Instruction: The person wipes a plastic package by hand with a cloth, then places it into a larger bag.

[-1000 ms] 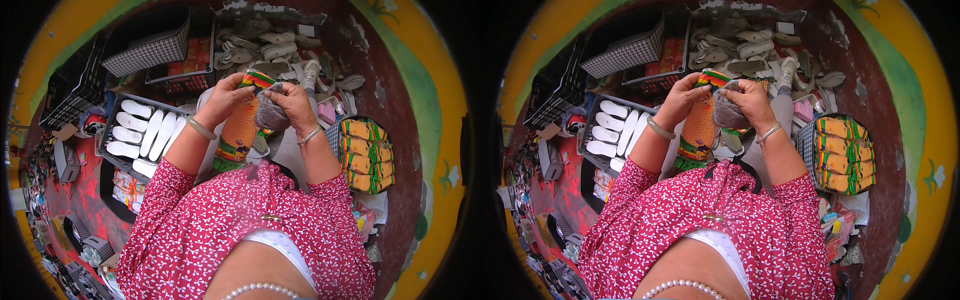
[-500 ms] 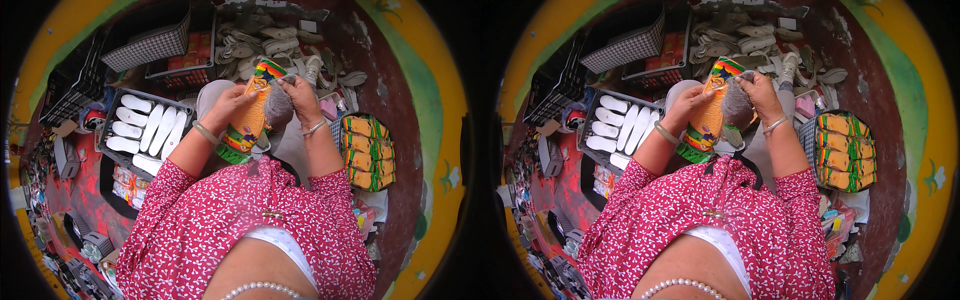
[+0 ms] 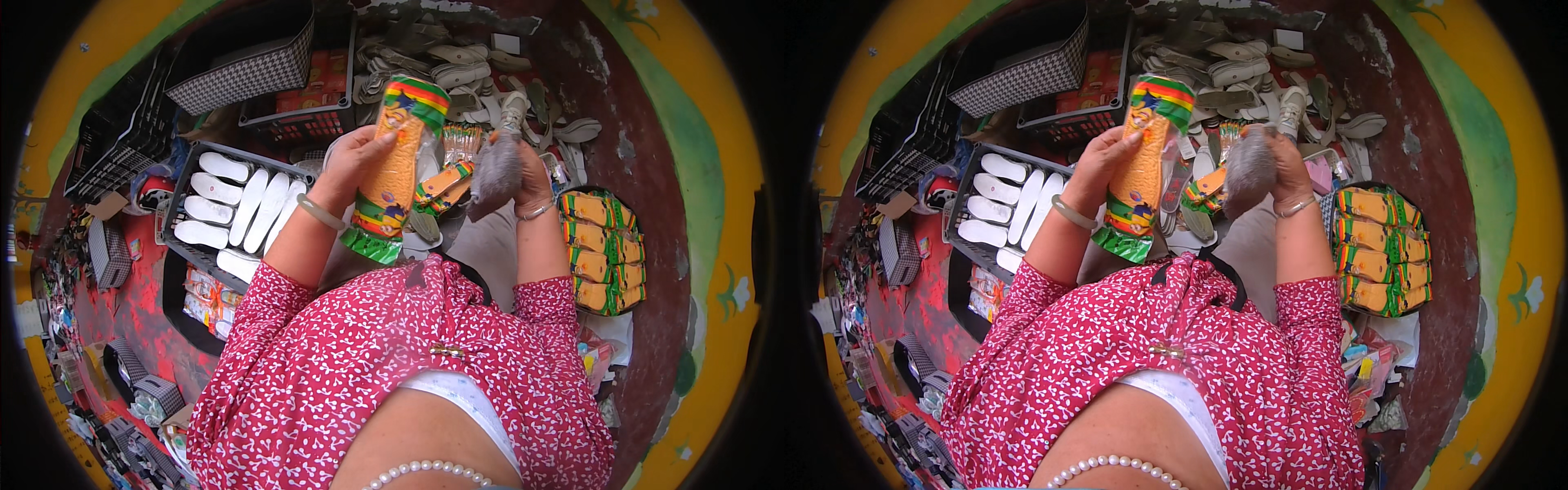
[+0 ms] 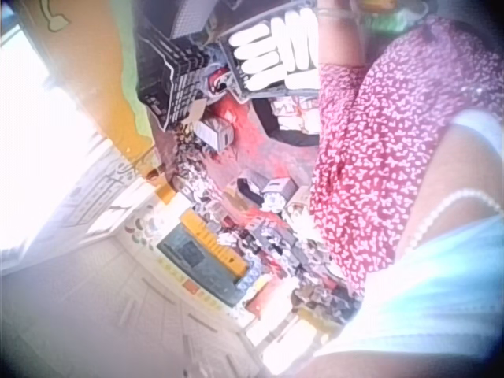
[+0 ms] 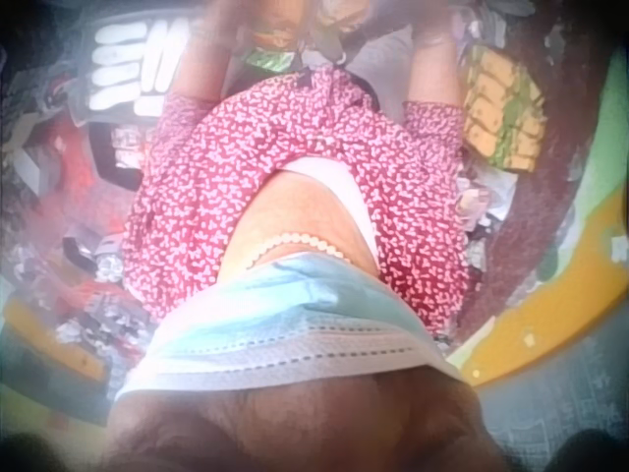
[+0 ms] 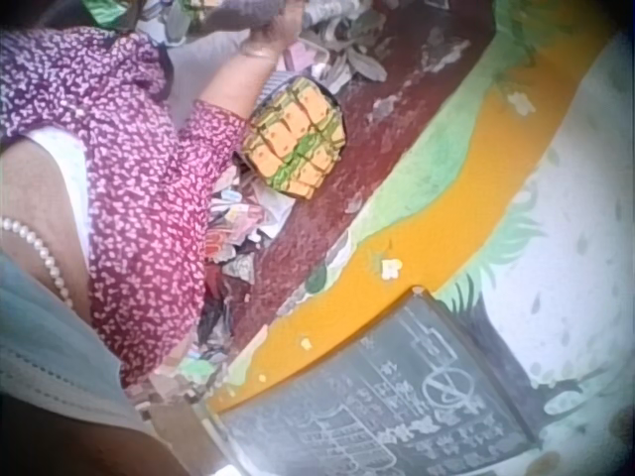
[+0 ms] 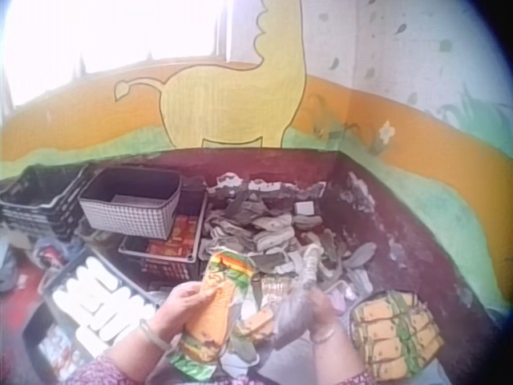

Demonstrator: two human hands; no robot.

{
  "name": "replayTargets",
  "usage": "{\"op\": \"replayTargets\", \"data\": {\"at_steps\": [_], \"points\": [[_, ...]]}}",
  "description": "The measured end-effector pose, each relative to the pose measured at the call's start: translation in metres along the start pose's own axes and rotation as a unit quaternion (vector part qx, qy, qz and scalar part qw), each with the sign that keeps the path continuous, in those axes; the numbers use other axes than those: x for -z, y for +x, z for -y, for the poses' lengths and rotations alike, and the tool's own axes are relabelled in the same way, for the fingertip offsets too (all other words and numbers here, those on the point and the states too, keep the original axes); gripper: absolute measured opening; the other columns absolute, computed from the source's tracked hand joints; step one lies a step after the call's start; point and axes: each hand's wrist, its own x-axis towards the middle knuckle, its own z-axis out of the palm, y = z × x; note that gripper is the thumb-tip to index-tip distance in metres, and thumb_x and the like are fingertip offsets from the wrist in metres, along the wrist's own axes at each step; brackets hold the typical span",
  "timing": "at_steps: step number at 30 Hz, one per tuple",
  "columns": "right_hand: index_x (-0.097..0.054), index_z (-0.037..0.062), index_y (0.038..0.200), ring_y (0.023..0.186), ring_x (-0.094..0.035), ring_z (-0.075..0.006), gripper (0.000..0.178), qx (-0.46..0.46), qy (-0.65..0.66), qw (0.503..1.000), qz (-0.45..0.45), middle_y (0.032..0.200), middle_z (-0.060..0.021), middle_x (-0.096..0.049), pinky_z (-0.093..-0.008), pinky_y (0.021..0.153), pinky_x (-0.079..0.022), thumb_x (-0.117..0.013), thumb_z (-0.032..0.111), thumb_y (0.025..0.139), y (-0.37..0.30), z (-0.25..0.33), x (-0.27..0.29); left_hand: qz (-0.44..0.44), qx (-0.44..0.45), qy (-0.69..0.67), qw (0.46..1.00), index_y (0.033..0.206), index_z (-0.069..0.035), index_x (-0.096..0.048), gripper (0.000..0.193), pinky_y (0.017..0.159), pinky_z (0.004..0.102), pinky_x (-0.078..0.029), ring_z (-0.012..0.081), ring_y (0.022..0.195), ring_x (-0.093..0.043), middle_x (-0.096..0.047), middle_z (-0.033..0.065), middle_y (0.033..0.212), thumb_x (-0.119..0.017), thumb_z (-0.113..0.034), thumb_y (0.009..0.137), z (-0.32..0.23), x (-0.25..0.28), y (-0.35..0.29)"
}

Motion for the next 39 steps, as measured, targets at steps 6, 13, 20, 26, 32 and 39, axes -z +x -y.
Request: {"op": "replayTargets", "data": {"at_steps": [6, 13, 20, 26, 32, 39], "points": [[-0.035, -0.0026, 0.130, 0.116, -0.048, -0.0283, 0.053, 0.226, -0.127, 0.955, 0.142, 0.126, -0.0177, -0.047, -0.0343, 0.083, -0.048, -0.050, 0.026, 0.087, 0.008, -0.047, -0.016, -0.026, -0.030, -0.033, 0.999, 0.106, 0.001, -0.056, 0.026, 0.071, 0.0248, -0.051, 0.0118, 0.079, -0.062, -0.063, 0.0061, 0.094, -0.054, -0.019, 0.090, -0.004, -0.005, 0.002], [-0.040, 0.0046, 0.130, 0.105, -0.053, -0.0186, 0.047, -0.019, 0.190, 0.977, 0.097, 0.113, -0.0072, -0.054, -0.0304, 0.089, -0.044, -0.050, 0.031, 0.092, 0.000, -0.056, -0.053, -0.073, -0.099, 0.144, 0.982, 0.099, 0.002, -0.058, 0.024, 0.067, 0.0212, -0.046, 0.0063, 0.076, -0.057, -0.062, 0.0025, 0.087, -0.058, -0.020, 0.089, 0.012, -0.016, 0.010], [-0.062, -0.0009, 0.099, 0.082, -0.062, -0.0140, 0.020, 0.033, -0.074, 0.996, 0.024, 0.092, -0.0052, -0.065, -0.0263, 0.077, -0.049, -0.063, 0.002, 0.080, 0.008, -0.053, -0.070, -0.077, -0.125, 0.216, 0.965, 0.095, 0.005, -0.060, 0.026, 0.064, 0.0235, -0.046, 0.0068, 0.072, -0.054, -0.063, 0.0040, 0.081, -0.061, -0.019, 0.086, 0.029, -0.012, 0.013], [-0.063, -0.0018, 0.098, 0.083, -0.061, -0.0124, 0.020, 0.002, -0.169, 0.985, 0.037, 0.091, -0.0048, -0.065, -0.0243, 0.076, -0.048, -0.062, 0.002, 0.078, 0.002, -0.040, -0.071, -0.064, -0.070, 0.154, 0.984, 0.099, 0.004, -0.061, 0.027, 0.065, 0.0231, -0.046, 0.0078, 0.073, -0.056, -0.064, 0.0037, 0.084, -0.060, -0.020, 0.087, 0.023, -0.007, 0.009], [-0.062, -0.0020, 0.099, 0.085, -0.061, -0.0127, 0.022, 0.017, -0.165, 0.984, 0.062, 0.091, -0.0057, -0.065, -0.0246, 0.077, -0.047, -0.062, 0.000, 0.077, 0.002, -0.039, -0.069, -0.039, -0.041, 0.017, 0.998, 0.100, 0.006, -0.060, 0.029, 0.066, 0.0238, -0.048, 0.0112, 0.073, -0.059, -0.063, 0.0076, 0.089, -0.060, -0.020, 0.087, 0.009, -0.015, 0.002], [-0.056, 0.0008, 0.101, 0.091, -0.059, -0.0180, 0.023, -0.030, -0.092, 0.995, 0.033, 0.095, -0.0073, -0.062, -0.0313, 0.084, -0.047, -0.062, 0.003, 0.079, -0.022, -0.027, -0.012, -0.114, -0.179, -0.033, 0.977, 0.114, 0.004, -0.049, 0.033, 0.072, 0.0315, -0.053, 0.0205, 0.079, -0.064, -0.063, 0.0141, 0.096, -0.047, -0.022, 0.093, -0.067, 0.057, -0.015]]}}
